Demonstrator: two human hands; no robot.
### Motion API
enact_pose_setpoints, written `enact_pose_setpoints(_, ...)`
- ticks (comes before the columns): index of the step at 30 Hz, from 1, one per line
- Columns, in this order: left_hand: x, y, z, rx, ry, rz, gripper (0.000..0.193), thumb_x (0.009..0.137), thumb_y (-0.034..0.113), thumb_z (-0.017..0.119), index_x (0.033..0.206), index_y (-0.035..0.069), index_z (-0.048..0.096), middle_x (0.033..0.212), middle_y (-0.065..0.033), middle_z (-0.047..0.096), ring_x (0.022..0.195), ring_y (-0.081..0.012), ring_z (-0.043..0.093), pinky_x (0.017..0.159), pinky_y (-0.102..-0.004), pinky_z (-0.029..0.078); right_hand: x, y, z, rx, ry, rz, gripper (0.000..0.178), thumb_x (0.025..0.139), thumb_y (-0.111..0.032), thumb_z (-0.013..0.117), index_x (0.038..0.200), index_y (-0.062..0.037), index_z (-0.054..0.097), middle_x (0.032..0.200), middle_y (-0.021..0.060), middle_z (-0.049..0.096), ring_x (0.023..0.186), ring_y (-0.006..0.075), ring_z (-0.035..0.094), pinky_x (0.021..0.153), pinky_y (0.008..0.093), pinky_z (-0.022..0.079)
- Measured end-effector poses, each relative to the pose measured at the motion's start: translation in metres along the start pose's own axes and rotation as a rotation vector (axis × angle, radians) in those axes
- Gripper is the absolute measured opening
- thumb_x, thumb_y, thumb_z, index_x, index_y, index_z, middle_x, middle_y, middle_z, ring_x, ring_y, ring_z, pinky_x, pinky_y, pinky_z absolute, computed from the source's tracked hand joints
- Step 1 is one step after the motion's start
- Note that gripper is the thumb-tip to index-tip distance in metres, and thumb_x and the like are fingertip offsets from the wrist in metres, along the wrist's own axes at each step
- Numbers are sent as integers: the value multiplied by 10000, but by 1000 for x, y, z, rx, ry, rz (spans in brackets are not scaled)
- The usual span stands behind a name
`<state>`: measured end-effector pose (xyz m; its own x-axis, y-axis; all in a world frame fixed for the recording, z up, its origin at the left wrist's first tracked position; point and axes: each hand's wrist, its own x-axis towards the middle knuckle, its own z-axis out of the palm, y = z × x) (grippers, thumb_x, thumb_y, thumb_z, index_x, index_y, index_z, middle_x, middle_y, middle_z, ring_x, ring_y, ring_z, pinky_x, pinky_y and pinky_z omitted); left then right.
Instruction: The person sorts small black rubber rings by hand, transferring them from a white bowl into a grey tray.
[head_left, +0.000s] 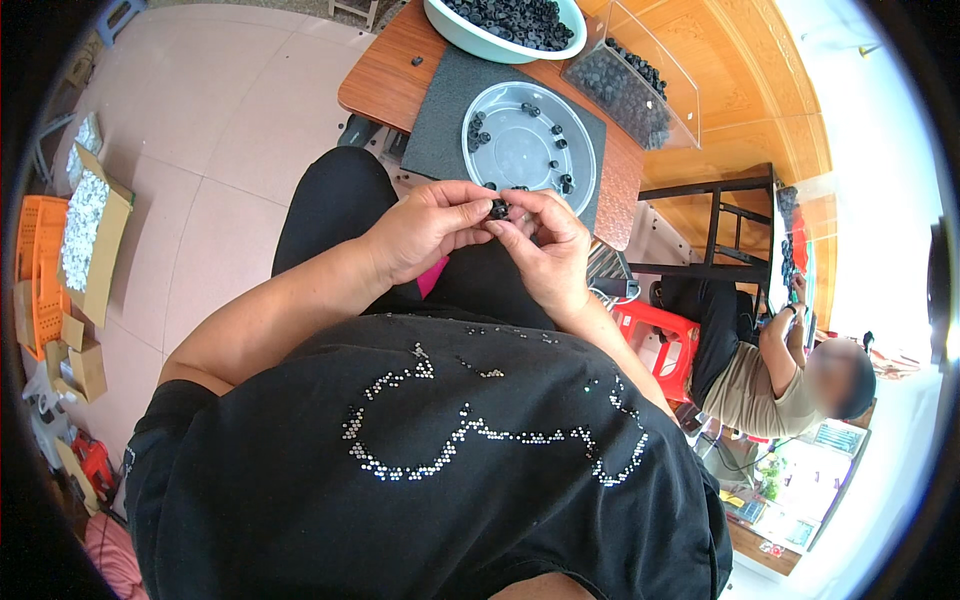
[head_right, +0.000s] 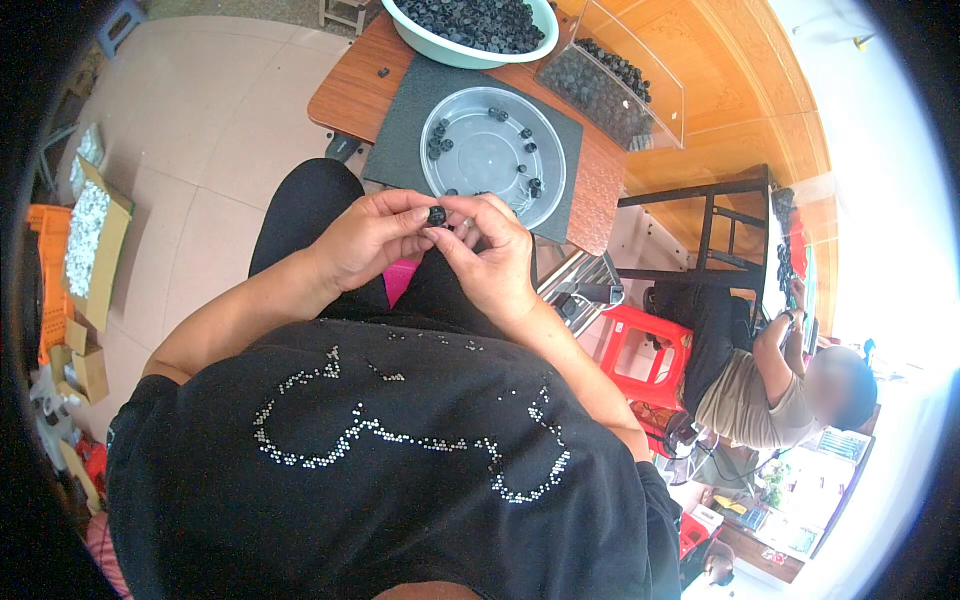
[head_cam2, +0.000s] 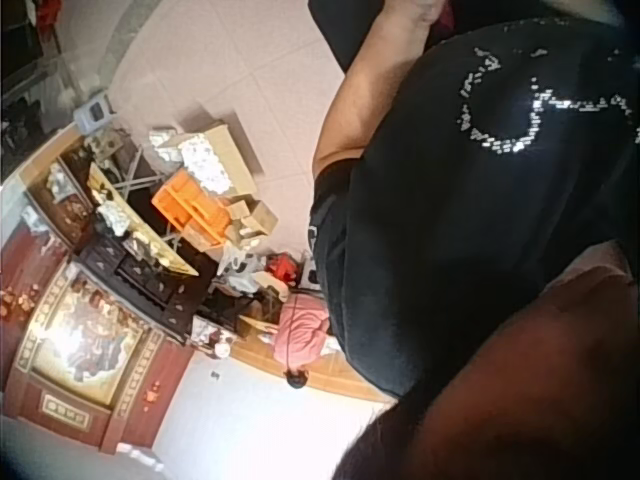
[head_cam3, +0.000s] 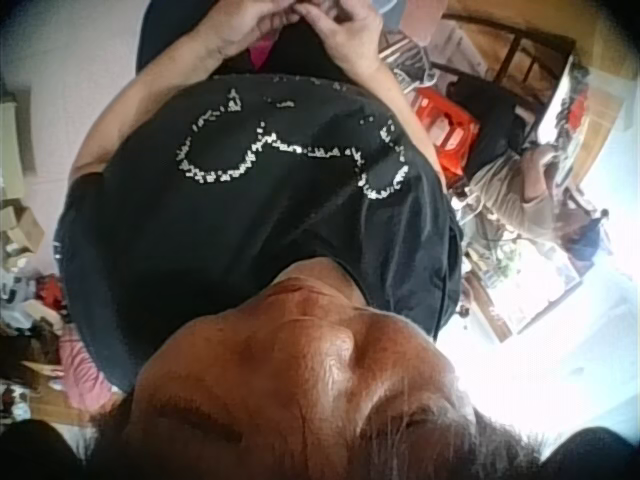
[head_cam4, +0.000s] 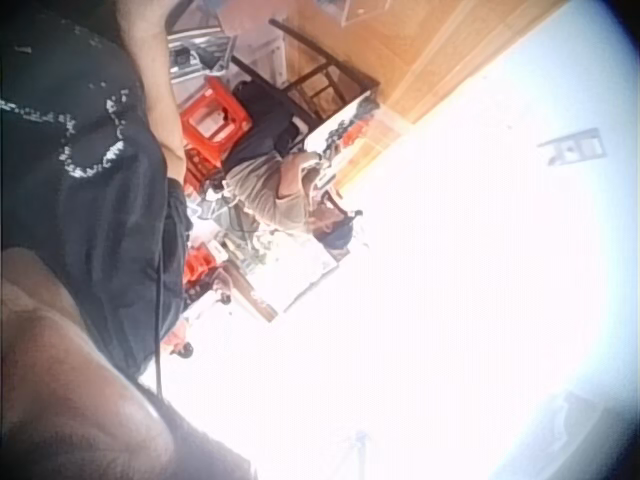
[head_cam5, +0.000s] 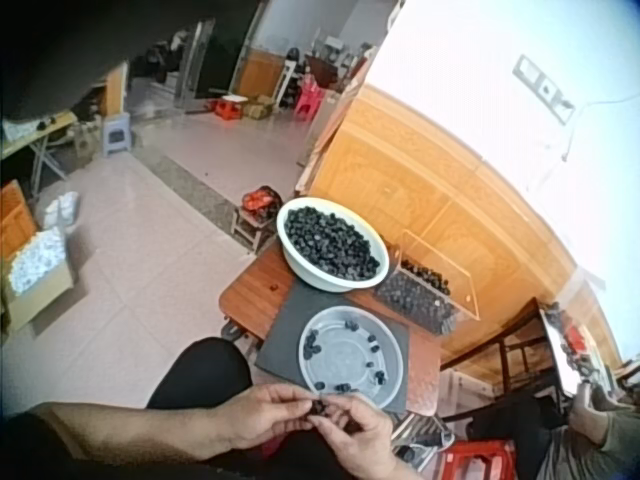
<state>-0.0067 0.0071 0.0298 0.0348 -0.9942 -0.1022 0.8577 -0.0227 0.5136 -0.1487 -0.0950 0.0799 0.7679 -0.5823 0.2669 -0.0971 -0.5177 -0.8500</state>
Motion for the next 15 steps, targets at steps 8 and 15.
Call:
enact_pose_setpoints(8,-1,2,4,107,14,18,204,947,158,530,1077,26,617,988,-75,650,881,-132,630,821,-284,518,2,-2,-4,10,-47,-12,312,706,-20,767,1003,-49,676,810,25,577,651,75,517,564,208,434)
enact_pose_setpoints(15,0,8,2,184,-15,-51,170,936,187,565,992,47,644,900,-22,639,829,-86,601,794,-233,502,9,-9,-16,-33,-191,27,270,687,-44,785,938,-50,688,787,15,557,632,75,481,551,216,407)
